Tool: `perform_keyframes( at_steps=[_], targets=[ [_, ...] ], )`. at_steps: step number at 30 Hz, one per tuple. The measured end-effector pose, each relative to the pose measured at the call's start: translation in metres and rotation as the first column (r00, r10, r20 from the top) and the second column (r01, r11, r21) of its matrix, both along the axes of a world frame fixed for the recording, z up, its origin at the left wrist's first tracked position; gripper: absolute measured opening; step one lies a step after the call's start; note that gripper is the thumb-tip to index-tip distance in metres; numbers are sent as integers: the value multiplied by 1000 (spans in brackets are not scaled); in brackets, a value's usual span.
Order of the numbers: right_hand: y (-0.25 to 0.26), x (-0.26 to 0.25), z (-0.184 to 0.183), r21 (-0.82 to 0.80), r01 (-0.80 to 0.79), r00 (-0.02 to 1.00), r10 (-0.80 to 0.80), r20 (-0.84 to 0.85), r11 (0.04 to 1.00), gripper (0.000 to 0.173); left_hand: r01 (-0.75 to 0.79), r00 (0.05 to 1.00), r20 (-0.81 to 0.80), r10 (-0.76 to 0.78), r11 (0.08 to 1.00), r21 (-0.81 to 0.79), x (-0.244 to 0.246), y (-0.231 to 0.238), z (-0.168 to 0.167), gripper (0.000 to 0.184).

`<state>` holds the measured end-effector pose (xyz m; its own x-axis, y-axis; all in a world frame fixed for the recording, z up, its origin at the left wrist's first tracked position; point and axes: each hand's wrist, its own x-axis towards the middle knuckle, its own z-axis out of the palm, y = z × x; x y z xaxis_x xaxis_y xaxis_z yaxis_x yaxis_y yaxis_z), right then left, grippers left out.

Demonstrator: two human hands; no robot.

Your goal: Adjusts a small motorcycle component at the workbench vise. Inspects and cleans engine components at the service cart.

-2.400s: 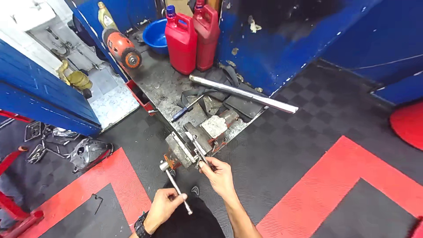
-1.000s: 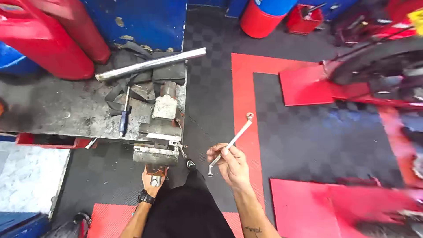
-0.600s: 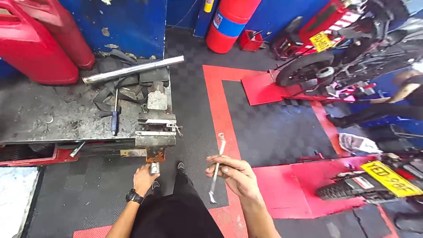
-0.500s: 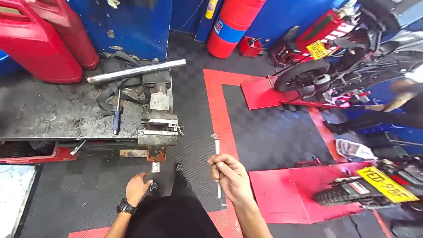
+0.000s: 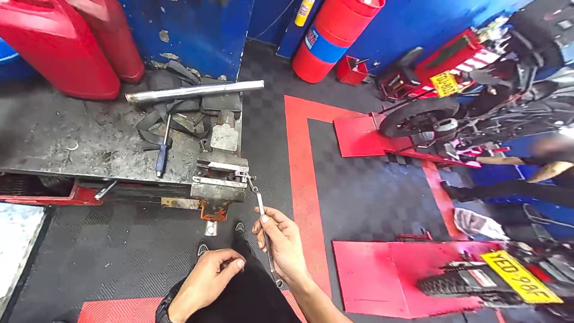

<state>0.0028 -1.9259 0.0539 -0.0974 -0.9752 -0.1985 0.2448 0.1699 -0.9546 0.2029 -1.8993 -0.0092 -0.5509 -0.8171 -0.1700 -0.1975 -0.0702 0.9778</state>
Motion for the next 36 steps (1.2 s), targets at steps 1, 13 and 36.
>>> perform_keyframes(
  at_steps=[1, 13, 36],
  targets=[
    [-1, 3, 1, 14, 5, 1000, -5, 7, 1000, 29, 18, 999, -43, -18, 1000, -4, -4, 0, 4, 36],
    [-10, -27, 35, -191, -82, 988, 105, 112, 978, 19, 78, 970, -234, -68, 996, 34, -22, -8, 8, 48],
    [39, -50, -4, 16, -270, 958, 270, -93, 963, 36, -406, 831, -337, 443, 896, 177, -89, -67, 43, 14]
  ],
)
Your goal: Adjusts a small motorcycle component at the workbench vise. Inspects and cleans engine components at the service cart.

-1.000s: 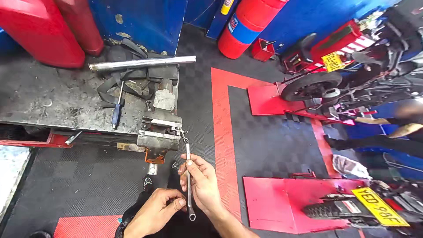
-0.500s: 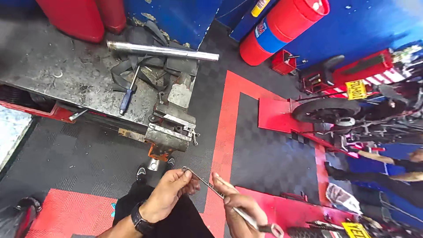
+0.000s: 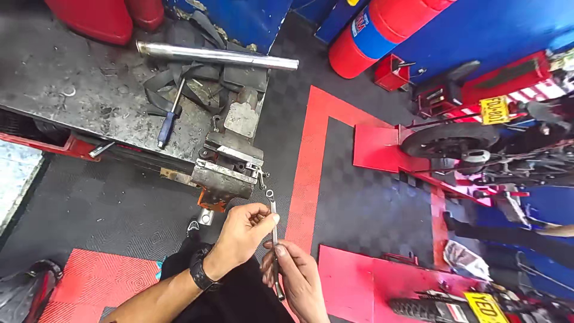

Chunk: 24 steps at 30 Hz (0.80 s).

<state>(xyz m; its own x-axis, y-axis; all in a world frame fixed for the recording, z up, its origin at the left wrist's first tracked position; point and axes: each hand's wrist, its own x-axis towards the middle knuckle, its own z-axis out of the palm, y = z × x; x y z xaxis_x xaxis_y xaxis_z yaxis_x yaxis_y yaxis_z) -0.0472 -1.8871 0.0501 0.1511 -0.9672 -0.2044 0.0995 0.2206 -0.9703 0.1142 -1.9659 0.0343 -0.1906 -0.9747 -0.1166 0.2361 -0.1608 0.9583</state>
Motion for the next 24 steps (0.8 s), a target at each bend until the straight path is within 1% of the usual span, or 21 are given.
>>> perform_keyframes(
  at_steps=[3, 6, 10, 14, 16, 19, 24],
  targets=[
    [-10, 10, 1, 26, -32, 999, 32, -5, 999, 29, -50, 997, 53, 50, 999, 4, 2, -3, -3, 15],
    [-13, 16, 2, 60, -63, 997, 60, 48, 996, 27, -62, 994, 88, 59, 998, 27, 4, -5, -5, 16],
    [-18, 23, 6, 115, -103, 978, 79, 195, 988, 26, -69, 987, 145, 62, 997, 42, 9, -8, 0, 18],
    [-26, 36, 15, 182, -122, 946, 59, 320, 976, 25, -27, 958, 285, 18, 999, 28, 24, -6, 5, 23],
    [-27, 38, 17, 207, -121, 946, 50, 319, 971, 25, -34, 951, 309, 27, 999, 17, 31, 1, 6, 23],
    [-26, 29, 18, 234, -114, 964, 51, 259, 966, 24, -54, 946, 321, 50, 999, 5, 40, 10, 1, 24],
    [-35, -3, 18, 257, -182, 972, 135, 192, 949, 23, -65, 955, 293, 56, 998, 20, 43, 19, -7, 26]
  ],
)
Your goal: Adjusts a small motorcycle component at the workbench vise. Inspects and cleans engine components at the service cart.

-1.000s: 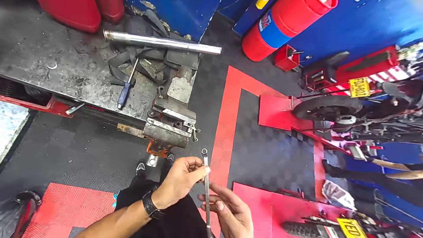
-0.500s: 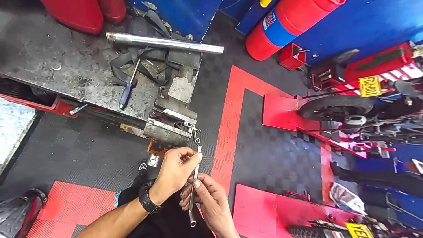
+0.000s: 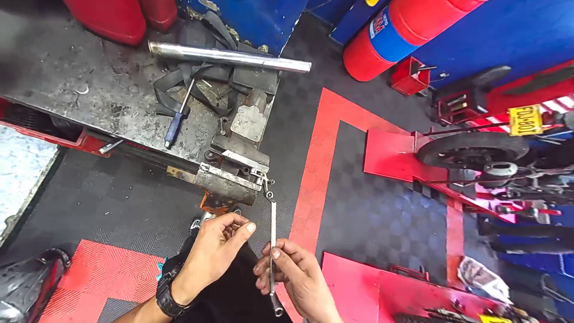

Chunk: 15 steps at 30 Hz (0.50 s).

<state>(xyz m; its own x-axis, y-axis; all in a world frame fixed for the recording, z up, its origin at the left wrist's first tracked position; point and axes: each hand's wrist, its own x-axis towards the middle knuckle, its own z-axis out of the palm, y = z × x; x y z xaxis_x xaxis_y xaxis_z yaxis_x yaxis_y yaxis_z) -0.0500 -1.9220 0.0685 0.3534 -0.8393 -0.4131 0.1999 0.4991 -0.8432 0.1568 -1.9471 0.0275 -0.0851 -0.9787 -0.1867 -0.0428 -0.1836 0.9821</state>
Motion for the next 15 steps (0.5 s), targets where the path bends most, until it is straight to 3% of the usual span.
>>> perform_keyframes(
  at_steps=[4, 12, 15],
  targets=[
    [-5, -9, 2, -18, -54, 999, 54, -4, 998, 25, 34, 999, -18, -34, 999, 18, -6, 3, -3, 27],
    [1, 4, 0, 44, 29, 996, -32, 77, 999, 28, 41, 994, -107, -37, 999, 34, -18, 6, -4, 32],
    [2, -2, -7, 126, 46, 967, -76, 245, 991, 27, 77, 975, -216, -54, 992, 99, -32, 10, 0, 42]
  ],
)
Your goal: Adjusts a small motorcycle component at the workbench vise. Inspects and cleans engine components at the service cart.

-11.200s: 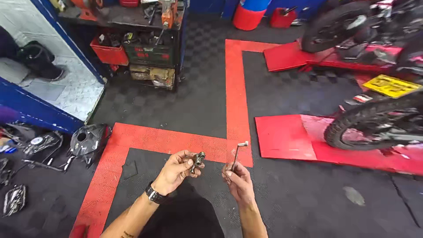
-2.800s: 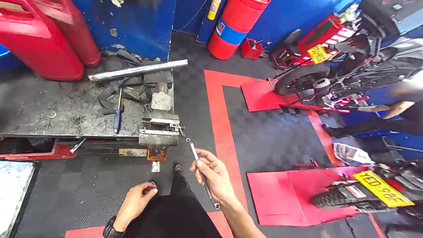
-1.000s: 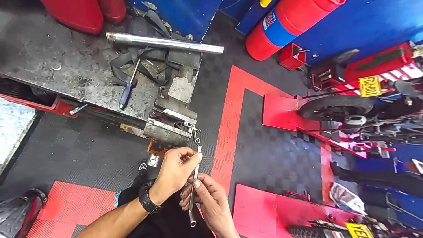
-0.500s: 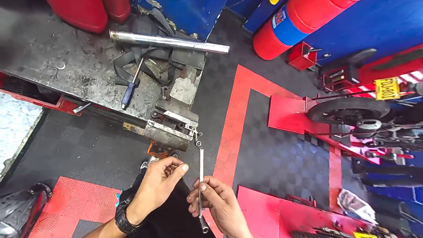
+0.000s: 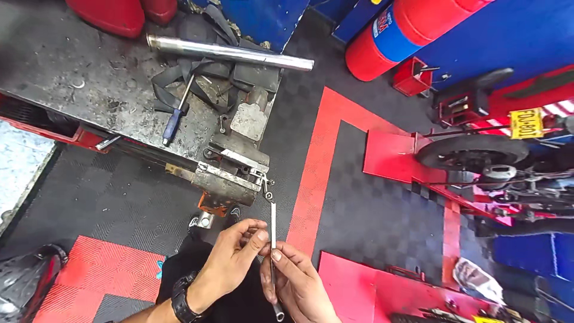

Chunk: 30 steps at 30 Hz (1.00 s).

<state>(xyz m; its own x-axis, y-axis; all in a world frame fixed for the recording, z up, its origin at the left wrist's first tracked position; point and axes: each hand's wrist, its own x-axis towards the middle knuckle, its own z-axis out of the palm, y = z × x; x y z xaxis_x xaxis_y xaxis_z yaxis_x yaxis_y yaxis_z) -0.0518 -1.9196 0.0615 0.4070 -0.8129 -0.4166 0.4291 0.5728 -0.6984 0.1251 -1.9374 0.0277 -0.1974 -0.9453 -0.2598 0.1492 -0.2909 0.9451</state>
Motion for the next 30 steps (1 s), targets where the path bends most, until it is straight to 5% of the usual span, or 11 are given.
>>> perform_keyframes(
  at_steps=[3, 6, 10, 16, 25, 30],
  targets=[
    [3, -5, -3, 141, -45, 969, 9, 247, 989, 20, 50, 994, -99, -38, 991, 121, -20, 3, 10, 55],
    [3, -11, 4, 111, -124, 954, 87, 288, 986, 29, 63, 984, -176, -22, 970, 235, -38, 7, 23, 63],
    [-11, -15, 10, -44, -307, 946, 310, 99, 951, 48, 78, 983, -183, -22, 949, 306, -44, -3, 24, 46],
    [-30, -3, 21, -24, -478, 831, 443, -335, 878, 47, 81, 987, -155, -50, 976, 200, -49, -11, 7, 35],
    [-40, -10, 20, -77, -573, 736, 472, -485, 816, 56, -2, 989, -147, 5, 1000, 18, -58, -10, 0, 42],
    [-73, -50, 17, -19, -777, 488, 582, -651, 630, 48, -74, 993, -93, 65, 993, -87, -90, -21, -8, 46]
  ],
)
